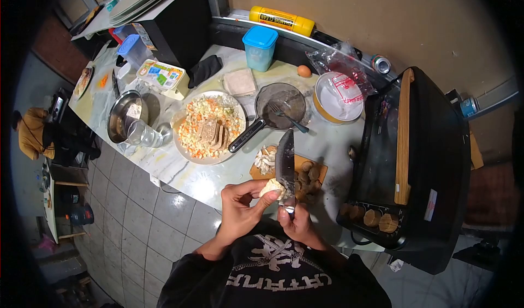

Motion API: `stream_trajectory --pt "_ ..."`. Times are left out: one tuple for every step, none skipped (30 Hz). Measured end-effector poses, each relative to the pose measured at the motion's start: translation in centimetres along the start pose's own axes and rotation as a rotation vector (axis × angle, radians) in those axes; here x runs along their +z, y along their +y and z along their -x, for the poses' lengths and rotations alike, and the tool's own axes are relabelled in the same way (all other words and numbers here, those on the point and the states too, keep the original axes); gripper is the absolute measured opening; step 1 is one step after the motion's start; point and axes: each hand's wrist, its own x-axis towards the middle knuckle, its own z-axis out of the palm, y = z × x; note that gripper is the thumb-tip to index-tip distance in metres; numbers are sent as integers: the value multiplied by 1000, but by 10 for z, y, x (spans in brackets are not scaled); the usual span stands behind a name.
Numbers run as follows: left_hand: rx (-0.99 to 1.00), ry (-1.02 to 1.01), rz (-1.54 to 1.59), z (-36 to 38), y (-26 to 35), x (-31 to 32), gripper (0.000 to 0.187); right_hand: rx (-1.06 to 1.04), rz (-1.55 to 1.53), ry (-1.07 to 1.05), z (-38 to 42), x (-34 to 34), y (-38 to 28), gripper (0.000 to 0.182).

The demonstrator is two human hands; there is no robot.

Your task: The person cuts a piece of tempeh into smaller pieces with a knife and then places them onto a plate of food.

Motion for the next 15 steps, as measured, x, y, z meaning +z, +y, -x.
stream_trajectory --pt "8 44 123 0 -3 6 22 7 -44 16 -1 1 0 27" --pt "16 88 245 -1 -7 10 22 6 -43 19 1 2 3 27" --pt "16 86 245 0 -9 13 22 -2 -62 38 4 4 7 26" --pt "8 102 312 0 -12 15 23 -9 -79 55 5 5 9 24" --pt "-1 120 379 1 -14 16 25 -10 -77 56 5 5 9 24" --pt "-1 121 380 1 -18 14 25 2 -86 64 3 5 4 23" --pt "4 99 358 2 -23 10 25 15 -95 73 2 5 1 22" --pt "7 77 336 3 -25 7 25 17 -95 73 2 5 0 22" --pt "6 76 337 3 -24 7 25 31 -97 61 2 5 -1 21" --pt "13 81 300 4 -23 7 25 43 -100 48 2 5 -2 21" --pt "20 88 263 4 -22 6 25 42 -100 47 2 7 -1 21" --pt "21 90 262 5 -20 7 25 42 -121 61 5 10 1 21" --pt "28 107 232 5 -18 8 24 41 -142 75 6 12 1 22" --pt "35 123 202 5 -16 10 24 83 -199 78 7 14 1 23" --pt "35 122 201 5 -16 10 24 127 -256 82 8 16 0 24"
